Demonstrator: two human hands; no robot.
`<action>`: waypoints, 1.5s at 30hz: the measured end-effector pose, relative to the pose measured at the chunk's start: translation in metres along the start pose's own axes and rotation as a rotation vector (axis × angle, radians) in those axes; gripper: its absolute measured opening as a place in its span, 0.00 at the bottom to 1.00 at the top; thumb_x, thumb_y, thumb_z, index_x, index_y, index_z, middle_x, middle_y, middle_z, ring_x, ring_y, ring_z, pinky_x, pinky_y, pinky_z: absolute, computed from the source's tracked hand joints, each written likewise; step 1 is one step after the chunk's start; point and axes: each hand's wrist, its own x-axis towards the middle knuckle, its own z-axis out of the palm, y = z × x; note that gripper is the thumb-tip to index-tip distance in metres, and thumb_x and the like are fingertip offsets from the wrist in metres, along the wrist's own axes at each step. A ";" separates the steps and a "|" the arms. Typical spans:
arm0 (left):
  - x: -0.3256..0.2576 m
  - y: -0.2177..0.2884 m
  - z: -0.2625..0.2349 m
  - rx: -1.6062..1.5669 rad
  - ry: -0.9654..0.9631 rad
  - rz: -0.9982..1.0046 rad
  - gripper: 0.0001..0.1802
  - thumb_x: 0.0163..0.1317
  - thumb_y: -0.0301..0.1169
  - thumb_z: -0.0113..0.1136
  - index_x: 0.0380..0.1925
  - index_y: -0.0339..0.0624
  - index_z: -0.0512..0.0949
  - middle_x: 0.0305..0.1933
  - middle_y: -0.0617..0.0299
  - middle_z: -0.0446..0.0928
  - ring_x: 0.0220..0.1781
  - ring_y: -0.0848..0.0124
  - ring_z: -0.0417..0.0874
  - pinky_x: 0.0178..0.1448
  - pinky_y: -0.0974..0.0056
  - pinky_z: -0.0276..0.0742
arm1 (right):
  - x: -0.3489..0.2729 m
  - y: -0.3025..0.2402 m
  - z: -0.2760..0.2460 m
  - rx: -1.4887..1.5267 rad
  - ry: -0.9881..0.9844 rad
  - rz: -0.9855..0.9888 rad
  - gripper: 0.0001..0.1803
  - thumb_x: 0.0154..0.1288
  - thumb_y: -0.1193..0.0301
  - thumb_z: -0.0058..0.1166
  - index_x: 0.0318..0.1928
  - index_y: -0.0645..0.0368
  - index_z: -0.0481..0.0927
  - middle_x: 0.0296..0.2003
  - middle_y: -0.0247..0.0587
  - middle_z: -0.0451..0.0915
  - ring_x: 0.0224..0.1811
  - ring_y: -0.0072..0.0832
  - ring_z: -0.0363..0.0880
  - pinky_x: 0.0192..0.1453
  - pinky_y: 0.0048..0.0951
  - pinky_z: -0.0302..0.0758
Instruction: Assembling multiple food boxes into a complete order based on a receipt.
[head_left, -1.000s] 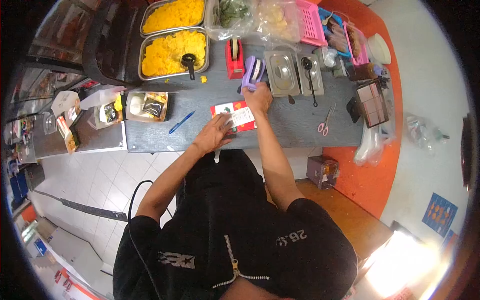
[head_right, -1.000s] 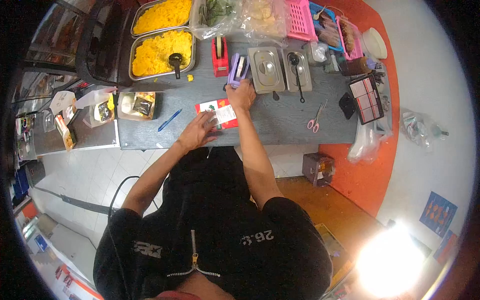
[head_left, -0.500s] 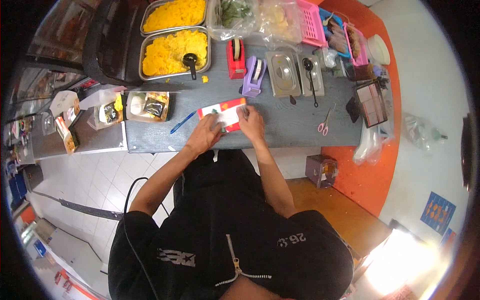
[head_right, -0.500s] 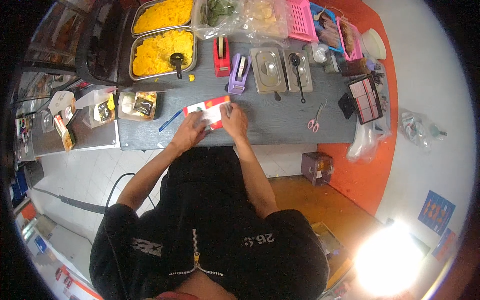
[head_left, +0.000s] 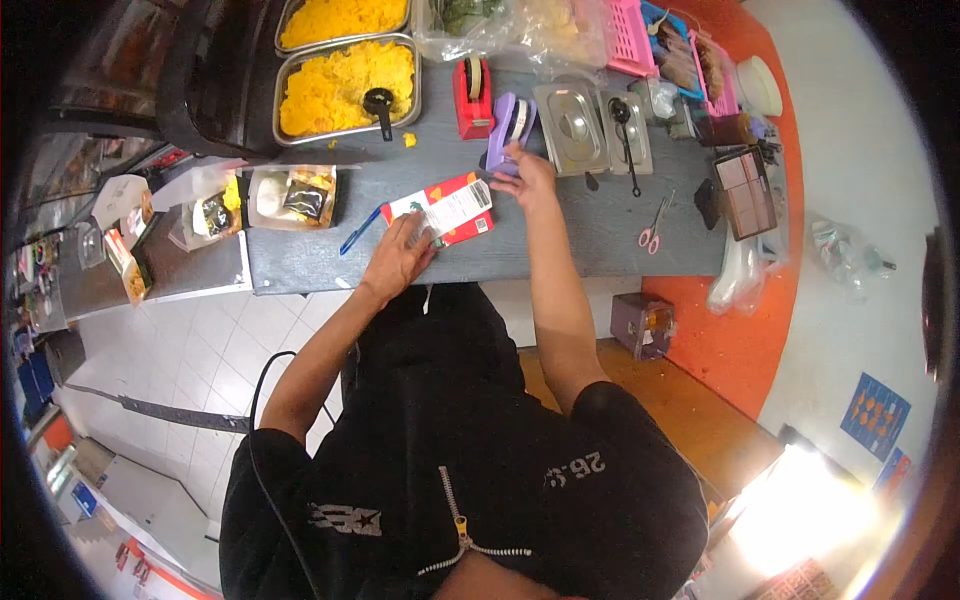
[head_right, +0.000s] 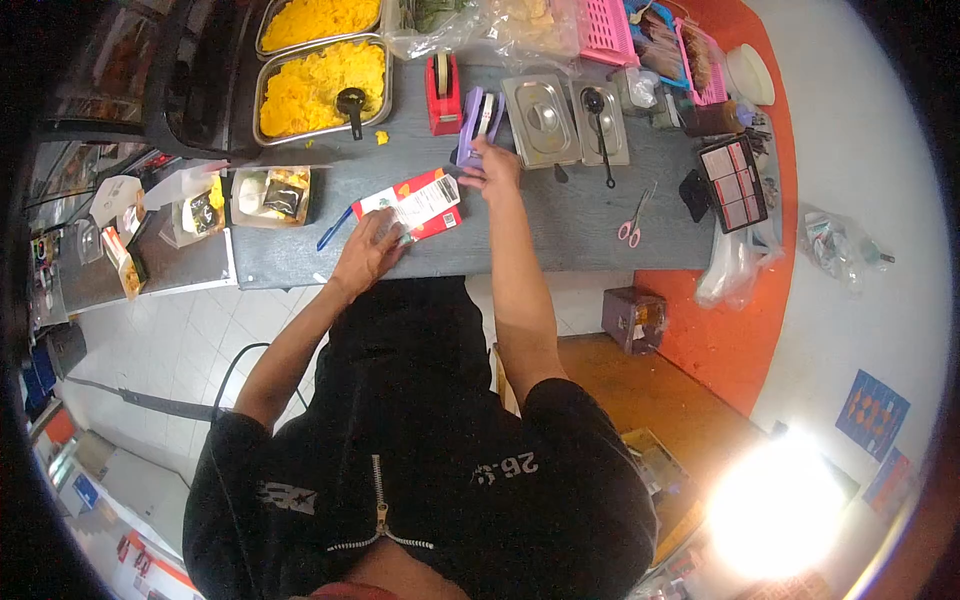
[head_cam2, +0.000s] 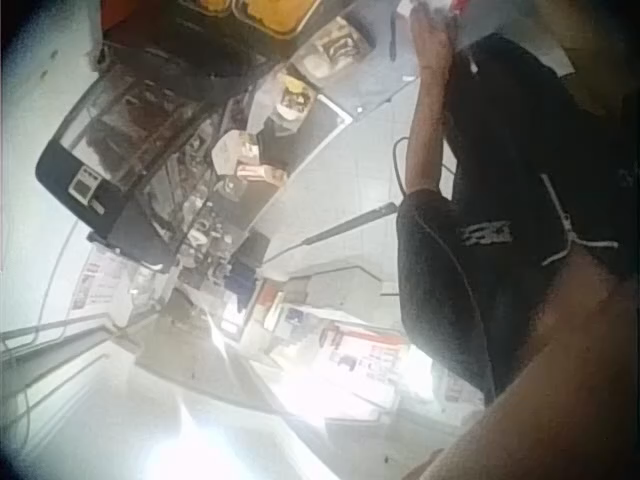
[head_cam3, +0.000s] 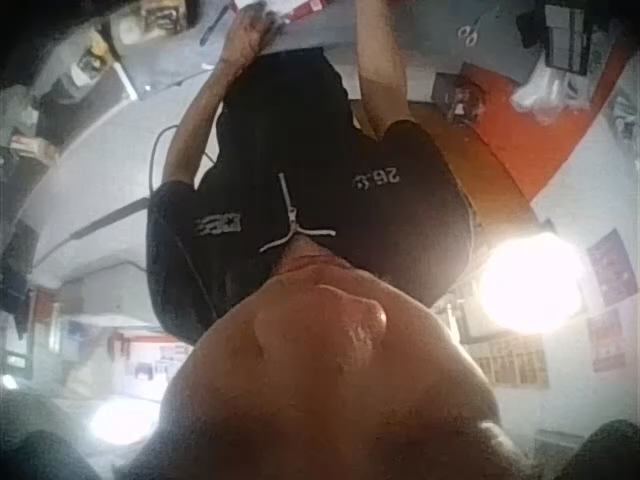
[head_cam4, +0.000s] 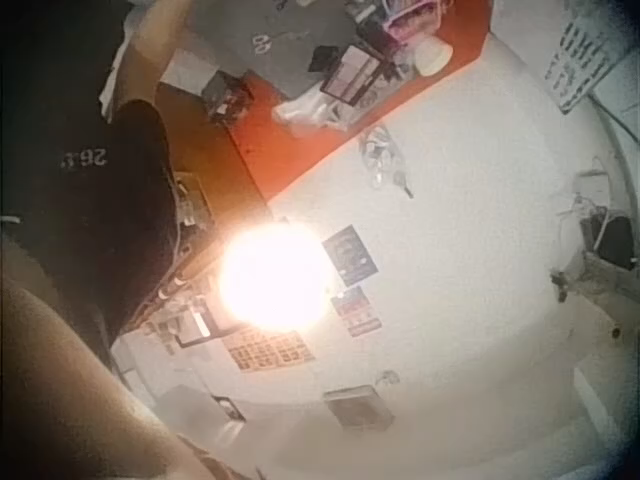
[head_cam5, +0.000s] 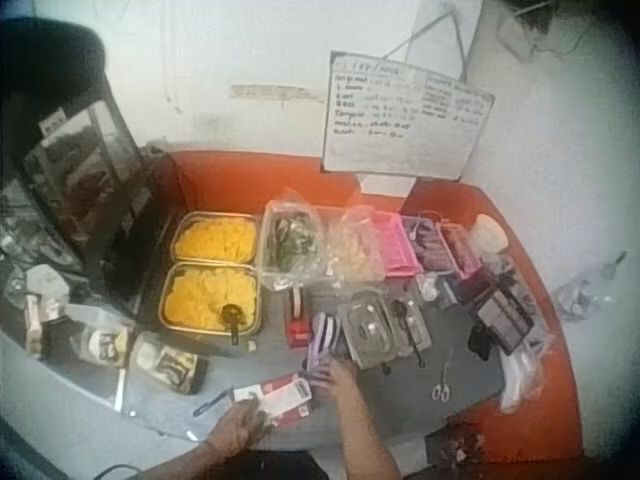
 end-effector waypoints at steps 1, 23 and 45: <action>0.000 -0.001 -0.001 0.006 0.002 0.003 0.22 0.55 0.30 0.69 0.50 0.39 0.75 0.59 0.42 0.72 0.60 0.46 0.74 0.63 0.50 0.75 | -0.001 0.005 0.003 0.089 -0.021 -0.085 0.21 0.71 0.60 0.57 0.52 0.66 0.78 0.51 0.48 0.79 0.45 0.45 0.83 0.43 0.48 0.87; -0.010 -0.010 -0.002 0.005 -0.017 0.015 0.20 0.58 0.32 0.66 0.49 0.35 0.78 0.61 0.44 0.71 0.64 0.49 0.73 0.67 0.52 0.72 | -0.064 0.087 -0.011 -0.429 0.345 -1.044 0.06 0.64 0.78 0.56 0.38 0.64 0.85 0.45 0.49 0.85 0.41 0.33 0.84 0.39 0.30 0.80; -0.008 0.001 0.005 -0.053 0.177 -0.004 0.16 0.50 0.29 0.72 0.39 0.36 0.82 0.55 0.47 0.76 0.59 0.49 0.75 0.61 0.52 0.78 | -0.092 0.133 -0.008 -0.752 0.102 -0.761 0.22 0.54 0.60 0.74 0.25 0.63 0.76 0.18 0.37 0.79 0.19 0.24 0.77 0.25 0.28 0.74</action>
